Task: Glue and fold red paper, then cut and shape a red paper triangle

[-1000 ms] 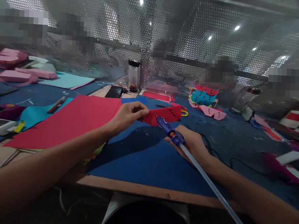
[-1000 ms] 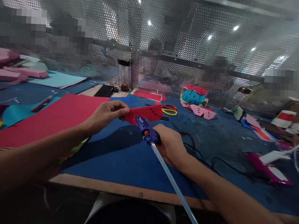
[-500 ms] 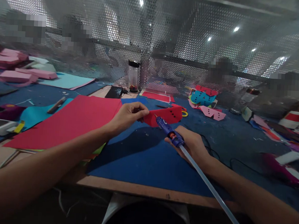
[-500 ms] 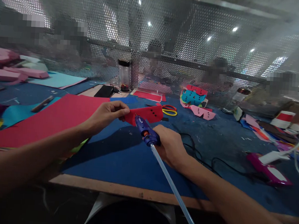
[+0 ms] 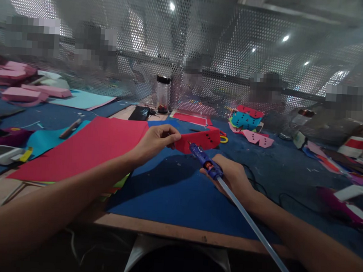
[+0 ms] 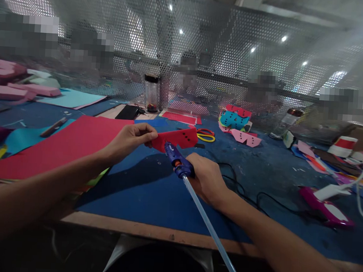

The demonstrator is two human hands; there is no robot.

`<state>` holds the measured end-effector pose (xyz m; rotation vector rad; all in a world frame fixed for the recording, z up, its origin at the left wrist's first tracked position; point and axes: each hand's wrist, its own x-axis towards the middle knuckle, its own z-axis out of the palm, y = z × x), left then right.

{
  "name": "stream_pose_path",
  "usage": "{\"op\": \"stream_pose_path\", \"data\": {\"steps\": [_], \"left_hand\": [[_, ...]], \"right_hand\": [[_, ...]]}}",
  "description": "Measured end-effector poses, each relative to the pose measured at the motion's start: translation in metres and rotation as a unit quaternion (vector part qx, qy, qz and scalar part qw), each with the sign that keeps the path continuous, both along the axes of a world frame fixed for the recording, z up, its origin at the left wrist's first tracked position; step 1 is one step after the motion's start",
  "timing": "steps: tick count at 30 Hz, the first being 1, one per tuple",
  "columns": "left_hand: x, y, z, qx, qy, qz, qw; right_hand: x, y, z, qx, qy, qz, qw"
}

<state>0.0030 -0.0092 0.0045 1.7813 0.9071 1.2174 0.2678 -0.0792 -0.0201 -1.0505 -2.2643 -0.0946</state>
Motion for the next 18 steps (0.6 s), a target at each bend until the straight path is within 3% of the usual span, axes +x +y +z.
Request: {"op": "stream_pose_path", "data": {"steps": [18], "left_hand": [[0.0003,0.0034,-0.0043,-0.004,-0.001,-0.009,1.000]], "right_hand": [[-0.0007,-0.0007,0.0033,-0.020,0.006,-0.008,1.000]]}}
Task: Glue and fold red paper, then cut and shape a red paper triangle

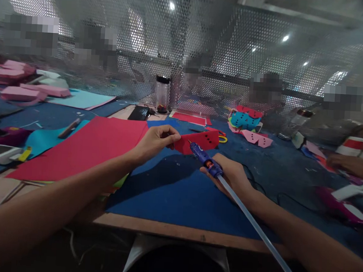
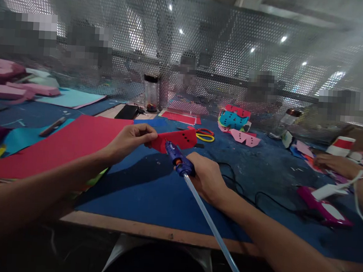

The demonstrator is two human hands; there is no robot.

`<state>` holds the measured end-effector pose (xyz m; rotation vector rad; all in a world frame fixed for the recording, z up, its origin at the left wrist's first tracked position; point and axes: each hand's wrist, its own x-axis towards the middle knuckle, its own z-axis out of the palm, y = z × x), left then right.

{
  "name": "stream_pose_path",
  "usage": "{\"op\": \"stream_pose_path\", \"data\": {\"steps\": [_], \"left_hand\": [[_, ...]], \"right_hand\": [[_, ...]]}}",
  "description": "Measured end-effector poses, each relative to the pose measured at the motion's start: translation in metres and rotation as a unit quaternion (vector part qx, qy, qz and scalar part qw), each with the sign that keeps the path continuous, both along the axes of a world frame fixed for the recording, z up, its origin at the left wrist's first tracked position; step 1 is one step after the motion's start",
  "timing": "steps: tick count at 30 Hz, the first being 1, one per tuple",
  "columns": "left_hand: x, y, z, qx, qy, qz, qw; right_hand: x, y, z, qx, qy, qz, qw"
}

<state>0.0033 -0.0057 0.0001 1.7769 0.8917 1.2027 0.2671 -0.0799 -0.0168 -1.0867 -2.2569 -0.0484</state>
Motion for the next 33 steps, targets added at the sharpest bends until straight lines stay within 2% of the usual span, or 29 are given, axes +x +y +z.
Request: {"op": "stream_pose_path", "data": {"steps": [10,24,33], "left_hand": [[0.0000,-0.0025,0.0027,0.001,0.000,0.006,1.000],[-0.0013,-0.0019,0.0027,0.000,-0.003,0.003,1.000],[0.0000,-0.0021,0.0037,-0.004,-0.007,0.000,1.000]], "right_hand": [[-0.0008,-0.0030,0.0044,-0.009,0.003,0.015,1.000],[-0.0019,-0.0023,0.0024,0.017,0.006,0.001,1.000],[-0.0014,-0.0029,0.0027,-0.004,0.020,0.008,1.000]]}}
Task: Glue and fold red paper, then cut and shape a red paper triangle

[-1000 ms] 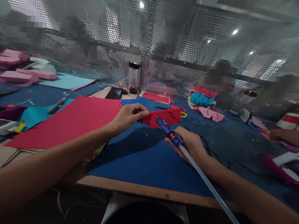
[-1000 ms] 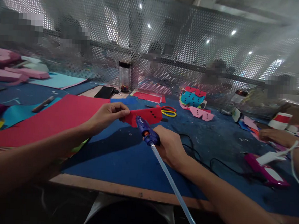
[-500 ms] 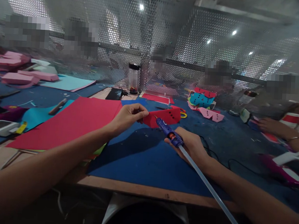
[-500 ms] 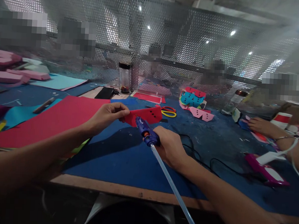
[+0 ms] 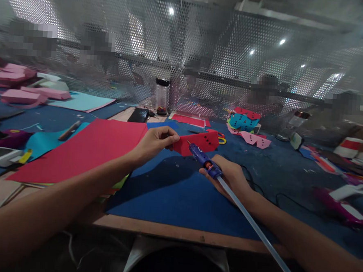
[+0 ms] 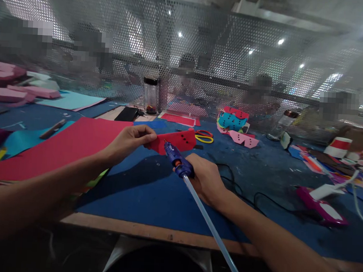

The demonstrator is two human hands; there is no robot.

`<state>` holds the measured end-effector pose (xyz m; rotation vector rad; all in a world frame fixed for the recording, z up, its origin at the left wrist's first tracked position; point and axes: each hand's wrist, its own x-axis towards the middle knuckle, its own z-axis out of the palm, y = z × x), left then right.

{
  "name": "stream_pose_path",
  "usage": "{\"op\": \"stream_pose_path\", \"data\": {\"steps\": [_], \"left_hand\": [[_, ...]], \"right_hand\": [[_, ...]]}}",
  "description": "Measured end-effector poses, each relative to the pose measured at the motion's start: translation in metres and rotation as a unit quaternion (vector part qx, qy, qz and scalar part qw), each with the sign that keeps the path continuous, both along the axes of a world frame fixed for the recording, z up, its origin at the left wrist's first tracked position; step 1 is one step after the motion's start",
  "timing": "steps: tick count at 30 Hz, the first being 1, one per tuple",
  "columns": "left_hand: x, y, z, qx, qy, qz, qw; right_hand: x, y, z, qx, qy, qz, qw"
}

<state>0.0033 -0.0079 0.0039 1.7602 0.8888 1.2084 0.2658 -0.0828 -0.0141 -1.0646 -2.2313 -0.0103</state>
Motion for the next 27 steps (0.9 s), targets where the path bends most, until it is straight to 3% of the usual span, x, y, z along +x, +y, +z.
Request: {"op": "stream_pose_path", "data": {"steps": [15,27], "left_hand": [[-0.001,0.001,-0.001,0.002,0.006,0.002,1.000],[-0.003,0.008,-0.004,-0.012,-0.007,0.002,1.000]], "right_hand": [[0.001,0.001,0.000,0.000,-0.005,0.001,1.000],[-0.005,-0.003,0.010,-0.035,0.080,0.018,0.996]]}}
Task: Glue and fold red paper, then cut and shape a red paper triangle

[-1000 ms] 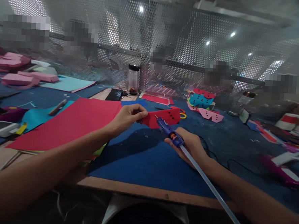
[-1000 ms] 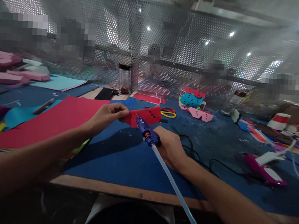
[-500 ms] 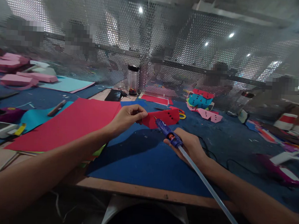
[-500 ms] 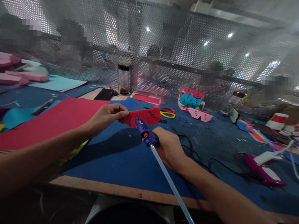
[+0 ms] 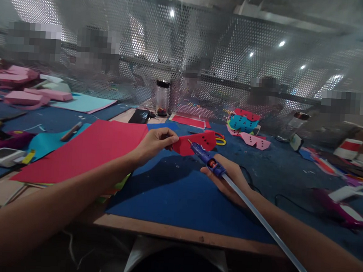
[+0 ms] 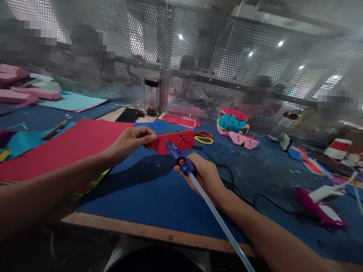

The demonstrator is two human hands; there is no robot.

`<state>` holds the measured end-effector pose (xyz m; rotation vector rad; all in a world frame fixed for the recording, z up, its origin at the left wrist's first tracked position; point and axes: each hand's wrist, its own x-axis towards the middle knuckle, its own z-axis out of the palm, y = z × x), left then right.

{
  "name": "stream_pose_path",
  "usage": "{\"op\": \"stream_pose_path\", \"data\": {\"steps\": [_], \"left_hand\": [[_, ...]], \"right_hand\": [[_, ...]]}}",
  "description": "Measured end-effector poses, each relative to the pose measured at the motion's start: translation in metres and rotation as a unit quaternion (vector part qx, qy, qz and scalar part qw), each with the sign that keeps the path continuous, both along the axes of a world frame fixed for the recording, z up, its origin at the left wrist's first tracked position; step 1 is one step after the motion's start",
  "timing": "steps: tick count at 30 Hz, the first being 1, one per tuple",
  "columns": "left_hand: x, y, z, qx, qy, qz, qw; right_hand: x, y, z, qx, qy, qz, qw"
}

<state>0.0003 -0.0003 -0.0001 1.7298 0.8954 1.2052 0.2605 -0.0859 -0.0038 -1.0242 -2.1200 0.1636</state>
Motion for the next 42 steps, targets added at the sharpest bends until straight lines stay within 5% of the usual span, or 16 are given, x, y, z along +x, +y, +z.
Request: {"op": "stream_pose_path", "data": {"steps": [10,19,27,42], "left_hand": [[-0.004,0.003,0.001,0.011,0.011,0.030,0.999],[-0.019,0.021,0.008,0.017,-0.041,0.143,0.989],[-0.031,0.032,0.010,0.002,-0.081,0.179,0.981],[-0.072,0.049,-0.002,-0.038,-0.062,0.219,0.973]], "right_hand": [[0.004,-0.001,0.000,-0.040,-0.009,-0.021,0.999],[0.005,0.002,0.002,-0.064,0.015,-0.044,0.997],[0.008,0.010,0.002,-0.117,0.068,-0.057,0.989],[0.009,0.090,0.004,-0.234,0.007,-0.008,0.972]]}}
